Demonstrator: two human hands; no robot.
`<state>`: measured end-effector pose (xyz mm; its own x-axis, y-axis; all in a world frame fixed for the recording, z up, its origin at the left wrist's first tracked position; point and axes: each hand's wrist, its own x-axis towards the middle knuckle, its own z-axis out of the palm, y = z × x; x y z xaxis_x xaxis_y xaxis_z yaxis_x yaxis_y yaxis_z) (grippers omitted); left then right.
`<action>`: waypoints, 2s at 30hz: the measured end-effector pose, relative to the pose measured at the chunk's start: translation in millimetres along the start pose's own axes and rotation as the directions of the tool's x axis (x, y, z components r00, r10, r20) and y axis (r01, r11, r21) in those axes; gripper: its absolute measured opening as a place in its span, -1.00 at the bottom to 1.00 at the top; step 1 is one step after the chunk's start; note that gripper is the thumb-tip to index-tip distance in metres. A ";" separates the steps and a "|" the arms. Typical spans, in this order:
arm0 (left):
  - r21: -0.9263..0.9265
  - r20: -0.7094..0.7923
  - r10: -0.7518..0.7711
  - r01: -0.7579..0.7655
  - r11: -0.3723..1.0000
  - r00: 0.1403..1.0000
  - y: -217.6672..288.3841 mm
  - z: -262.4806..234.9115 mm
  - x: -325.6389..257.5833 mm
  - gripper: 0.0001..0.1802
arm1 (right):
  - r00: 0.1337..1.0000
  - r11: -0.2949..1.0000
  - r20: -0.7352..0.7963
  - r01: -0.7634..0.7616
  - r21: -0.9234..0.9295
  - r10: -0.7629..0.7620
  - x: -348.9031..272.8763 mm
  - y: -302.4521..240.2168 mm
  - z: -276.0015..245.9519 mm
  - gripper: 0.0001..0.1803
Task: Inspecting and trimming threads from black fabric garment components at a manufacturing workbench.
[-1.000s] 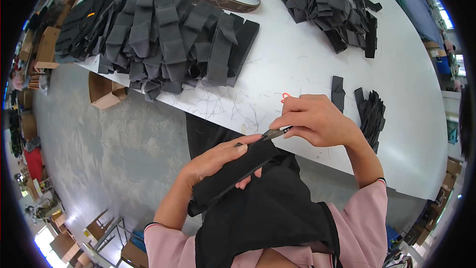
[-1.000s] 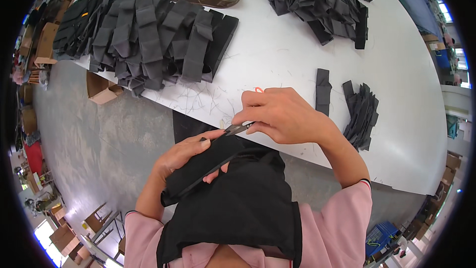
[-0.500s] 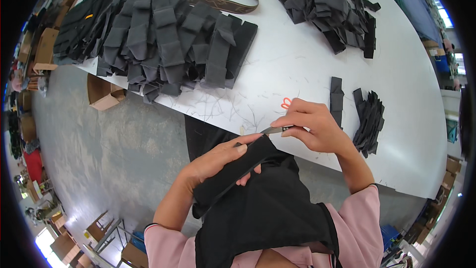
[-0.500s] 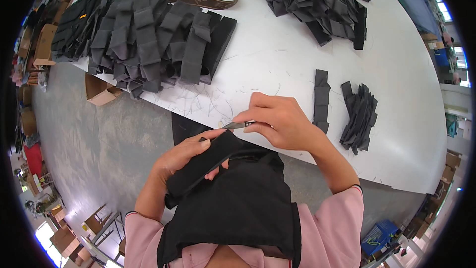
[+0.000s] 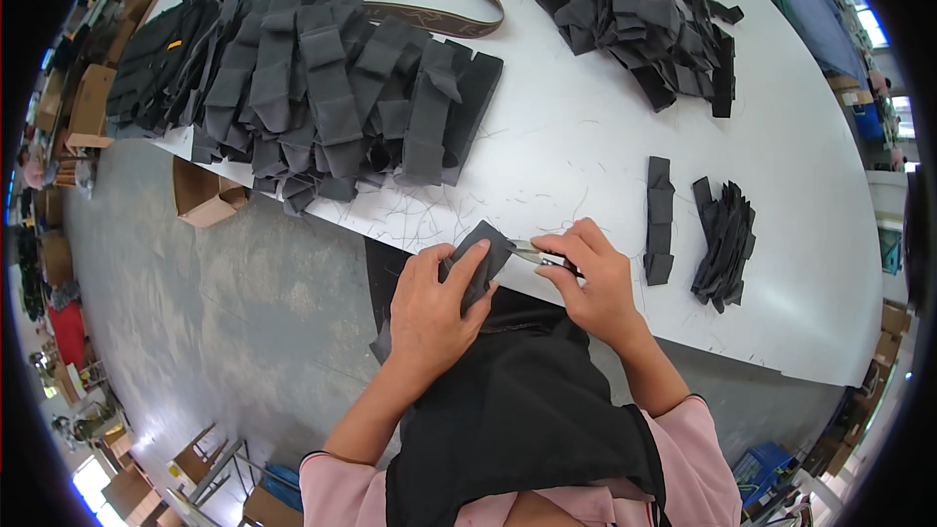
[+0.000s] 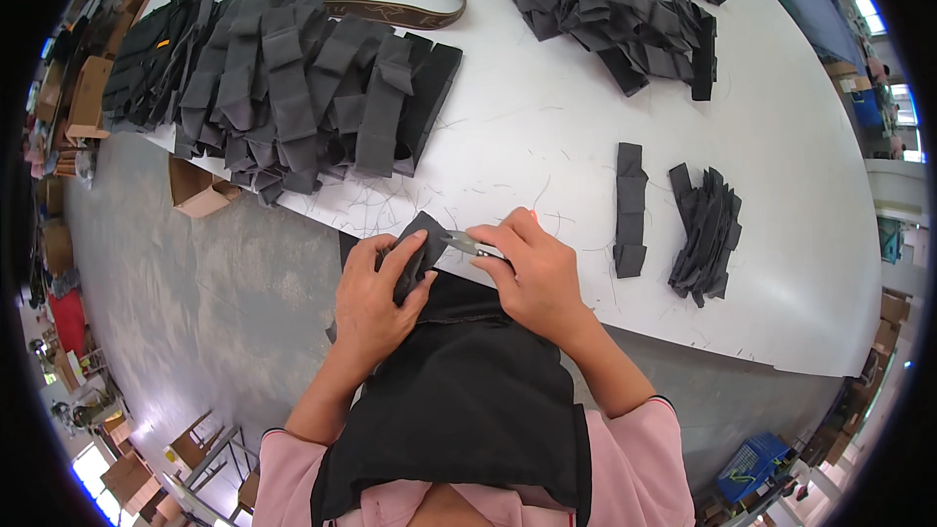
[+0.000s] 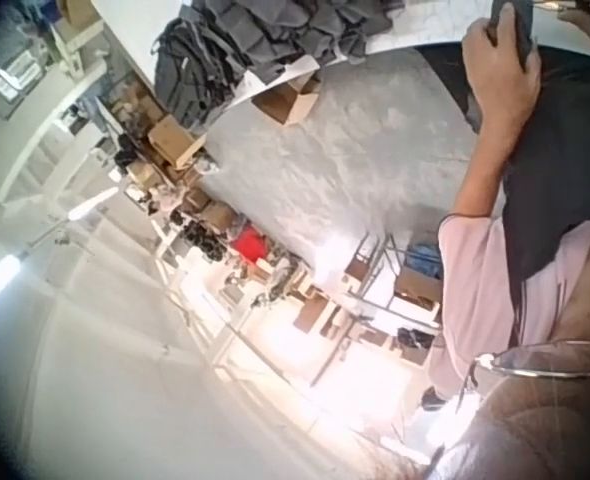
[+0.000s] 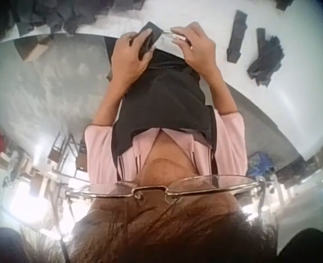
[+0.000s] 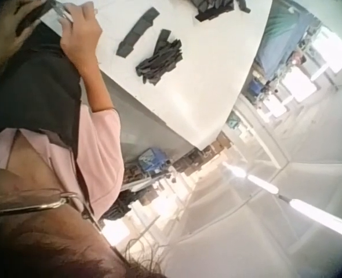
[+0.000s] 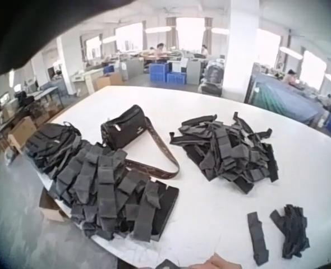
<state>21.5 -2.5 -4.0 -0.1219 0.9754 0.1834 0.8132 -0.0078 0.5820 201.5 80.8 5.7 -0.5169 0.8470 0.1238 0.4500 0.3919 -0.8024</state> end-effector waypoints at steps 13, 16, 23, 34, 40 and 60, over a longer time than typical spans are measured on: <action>-0.696 0.266 -0.062 0.236 0.678 0.962 -0.2 -1.5 8.5 0.05 | 0.827 0.409 0.361 -0.536 0.738 0.432 33.2 7.9 29.8 -0.84; -0.836 0.546 -0.095 0.549 0.004 0.832 -12.4 -12.0 0.8 0.22 | 0.786 0.250 0.430 -0.570 0.783 0.445 33.8 6.5 27.5 -0.83; -0.720 0.686 -0.275 0.683 -0.125 0.673 -9.7 4.4 -5.5 -0.65 | 0.946 0.847 -0.104 -0.220 0.485 0.306 26.2 9.3 57.7 -0.72; -0.762 0.630 -0.355 0.639 -0.108 0.691 0.4 -0.8 -3.5 -0.69 | 0.961 0.966 -0.126 0.233 -0.115 -0.247 -2.3 0.3 42.6 -0.66; -0.770 0.627 -0.338 0.625 -0.129 0.702 0.8 -2.3 -5.2 -0.70 | 0.949 0.952 -0.135 0.263 -0.153 -0.284 -4.8 2.6 45.3 -0.68; -0.764 0.577 -0.373 0.641 0.067 0.727 2.7 3.9 -6.4 -0.73 | 0.945 0.930 -0.058 0.304 -0.207 -0.322 0.6 -11.4 45.6 -0.67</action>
<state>26.7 -7.9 -6.7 -0.0638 0.8386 -0.5410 -0.4585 0.4568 0.7623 162.9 60.5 -11.7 -0.5912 0.6949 0.4093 0.4115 0.6964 -0.5879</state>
